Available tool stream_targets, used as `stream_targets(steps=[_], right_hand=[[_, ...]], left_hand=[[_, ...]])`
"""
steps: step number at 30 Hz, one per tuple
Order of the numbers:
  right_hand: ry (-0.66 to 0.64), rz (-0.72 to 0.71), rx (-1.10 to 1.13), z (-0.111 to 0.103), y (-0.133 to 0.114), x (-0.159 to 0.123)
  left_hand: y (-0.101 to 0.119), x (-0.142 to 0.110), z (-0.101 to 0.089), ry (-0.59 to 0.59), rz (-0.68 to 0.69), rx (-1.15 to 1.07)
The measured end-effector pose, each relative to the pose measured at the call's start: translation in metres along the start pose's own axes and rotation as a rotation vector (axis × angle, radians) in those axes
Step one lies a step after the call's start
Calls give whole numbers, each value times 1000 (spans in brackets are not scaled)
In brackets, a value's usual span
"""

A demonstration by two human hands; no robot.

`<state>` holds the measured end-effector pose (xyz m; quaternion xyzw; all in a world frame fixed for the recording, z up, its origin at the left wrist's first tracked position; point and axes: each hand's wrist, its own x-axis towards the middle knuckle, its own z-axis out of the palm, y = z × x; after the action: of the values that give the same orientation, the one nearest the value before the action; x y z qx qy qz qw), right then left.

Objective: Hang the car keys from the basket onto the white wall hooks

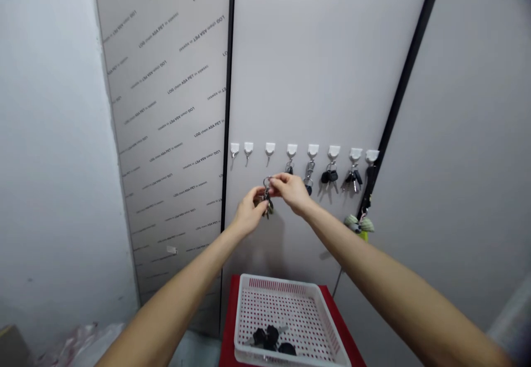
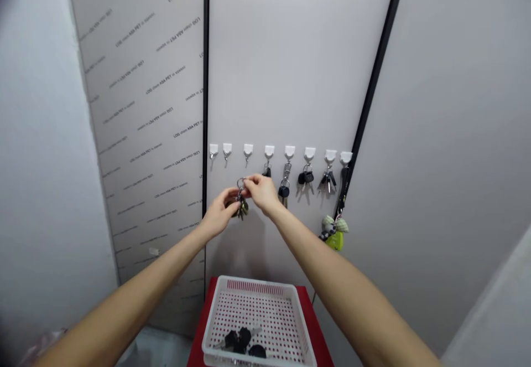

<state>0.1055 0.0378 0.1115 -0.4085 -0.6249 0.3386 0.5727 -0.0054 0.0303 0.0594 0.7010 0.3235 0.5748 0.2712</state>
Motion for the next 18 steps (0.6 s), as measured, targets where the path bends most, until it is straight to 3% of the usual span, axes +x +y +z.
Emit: stream_targets(steps=[4, 10, 15, 18], right_hand=[[157, -16, 60, 5, -20, 33], [298, 37, -44, 15, -20, 57], [318, 47, -113, 12, -3, 54], [349, -150, -321, 1, 16, 29]], left_hand=[[11, 33, 3, 132, -17, 159], [6, 57, 7, 135, -78, 197], [-8, 33, 2, 59, -116, 198], [-34, -6, 1, 14, -175, 173]])
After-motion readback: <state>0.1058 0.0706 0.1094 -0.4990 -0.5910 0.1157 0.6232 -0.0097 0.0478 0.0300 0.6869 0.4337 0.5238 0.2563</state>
